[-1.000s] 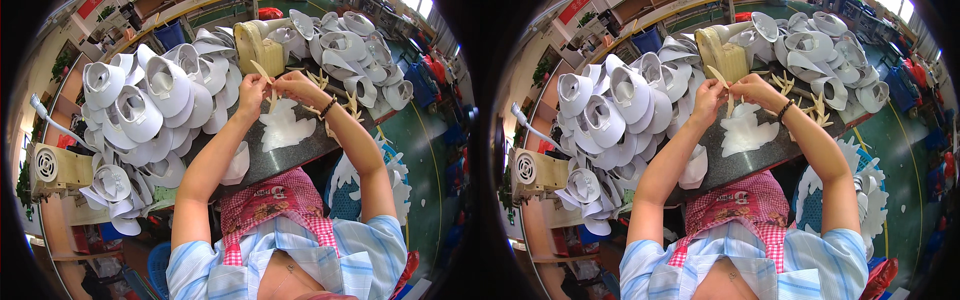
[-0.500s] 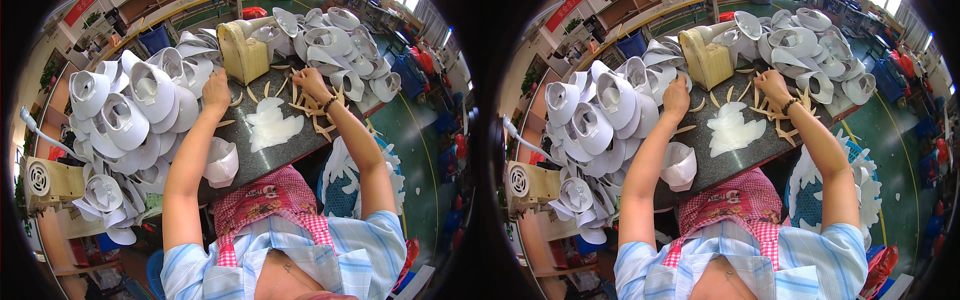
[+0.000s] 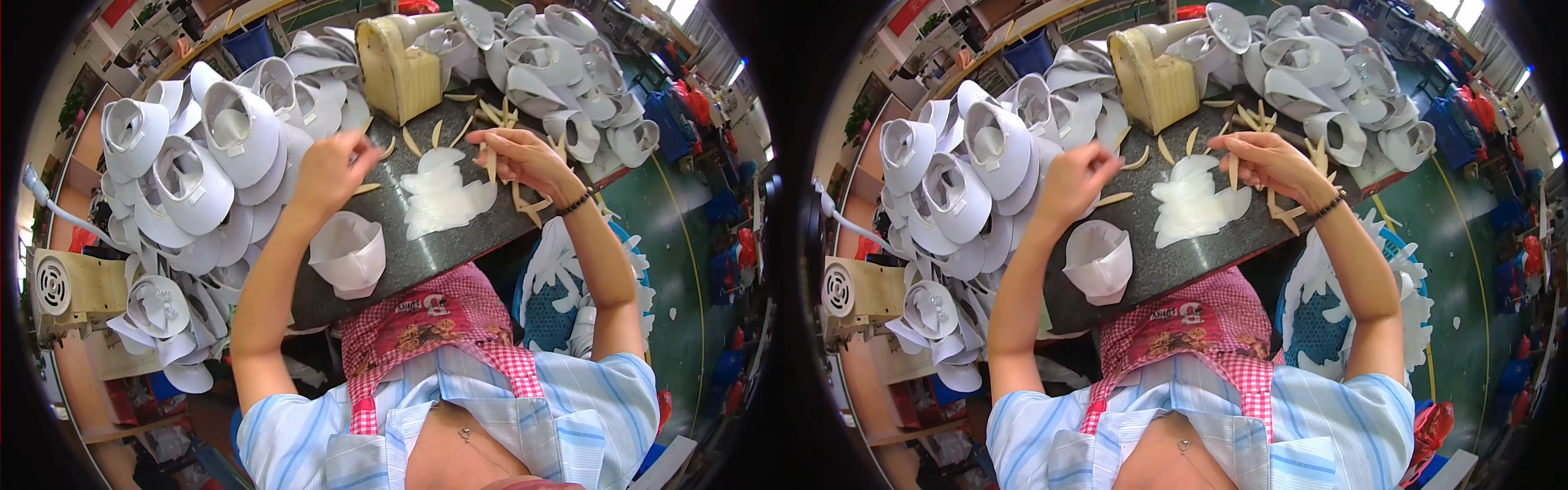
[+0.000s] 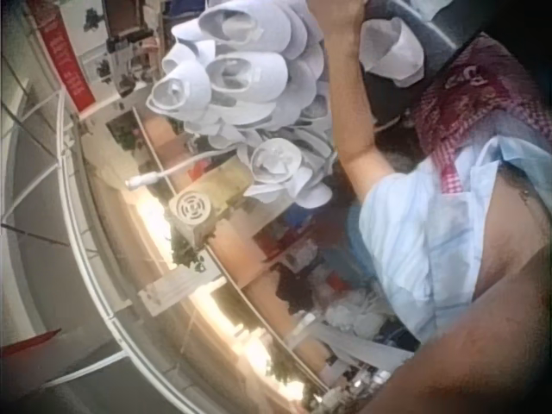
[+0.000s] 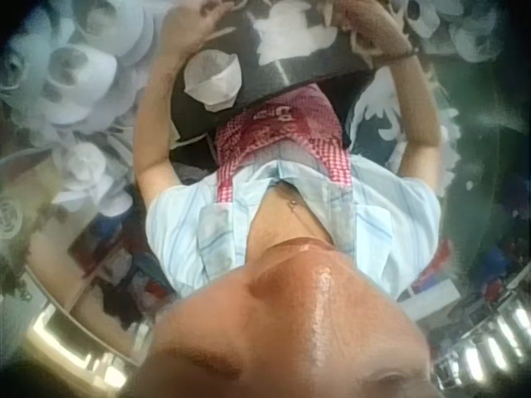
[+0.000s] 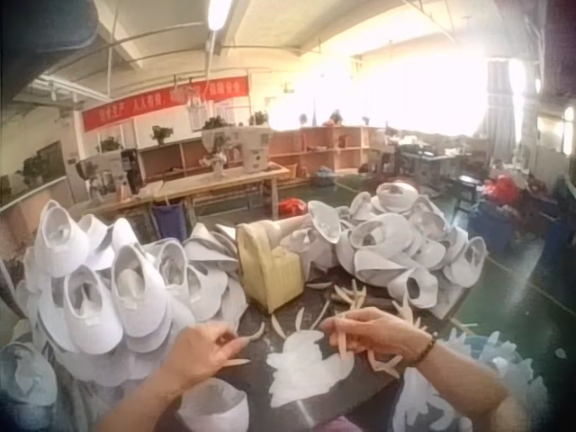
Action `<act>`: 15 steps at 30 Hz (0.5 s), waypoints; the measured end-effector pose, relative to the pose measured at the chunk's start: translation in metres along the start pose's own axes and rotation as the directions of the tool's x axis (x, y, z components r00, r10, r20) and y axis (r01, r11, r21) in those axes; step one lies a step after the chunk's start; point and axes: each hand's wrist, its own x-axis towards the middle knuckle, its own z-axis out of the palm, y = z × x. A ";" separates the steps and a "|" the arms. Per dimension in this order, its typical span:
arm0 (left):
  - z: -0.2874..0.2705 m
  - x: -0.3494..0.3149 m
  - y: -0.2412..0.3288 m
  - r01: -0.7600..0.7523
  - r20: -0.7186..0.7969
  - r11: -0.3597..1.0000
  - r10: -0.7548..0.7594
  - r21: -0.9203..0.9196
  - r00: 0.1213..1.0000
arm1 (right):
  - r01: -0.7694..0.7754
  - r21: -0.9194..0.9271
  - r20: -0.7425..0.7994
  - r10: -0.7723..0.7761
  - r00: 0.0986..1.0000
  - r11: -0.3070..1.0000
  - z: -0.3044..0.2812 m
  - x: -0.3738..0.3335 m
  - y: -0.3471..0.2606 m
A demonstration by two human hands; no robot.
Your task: The person assembles shoe uppers by inserting lining pieces, support strips, and padding into each shoe upper by hand.
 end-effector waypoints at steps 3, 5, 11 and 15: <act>-0.024 -0.091 -0.022 -0.364 0.149 0.930 0.352 0.057 0.924 | 0.052 -0.035 -0.036 -0.053 0.998 0.998 0.005 -0.011 0.016; -0.005 -0.139 -0.032 -0.226 0.202 0.974 0.222 -0.006 0.954 | 0.030 -0.061 -0.060 -0.034 0.998 0.998 0.014 -0.011 0.025; 0.006 -0.159 0.010 -0.397 0.191 0.786 0.349 0.474 0.917 | 0.197 -0.102 0.174 -0.177 0.969 0.975 0.128 0.005 0.011; 0.059 -0.169 -0.009 -0.409 0.092 0.743 0.429 0.530 0.899 | 0.272 -0.382 0.086 -0.259 0.962 0.883 0.171 0.012 0.049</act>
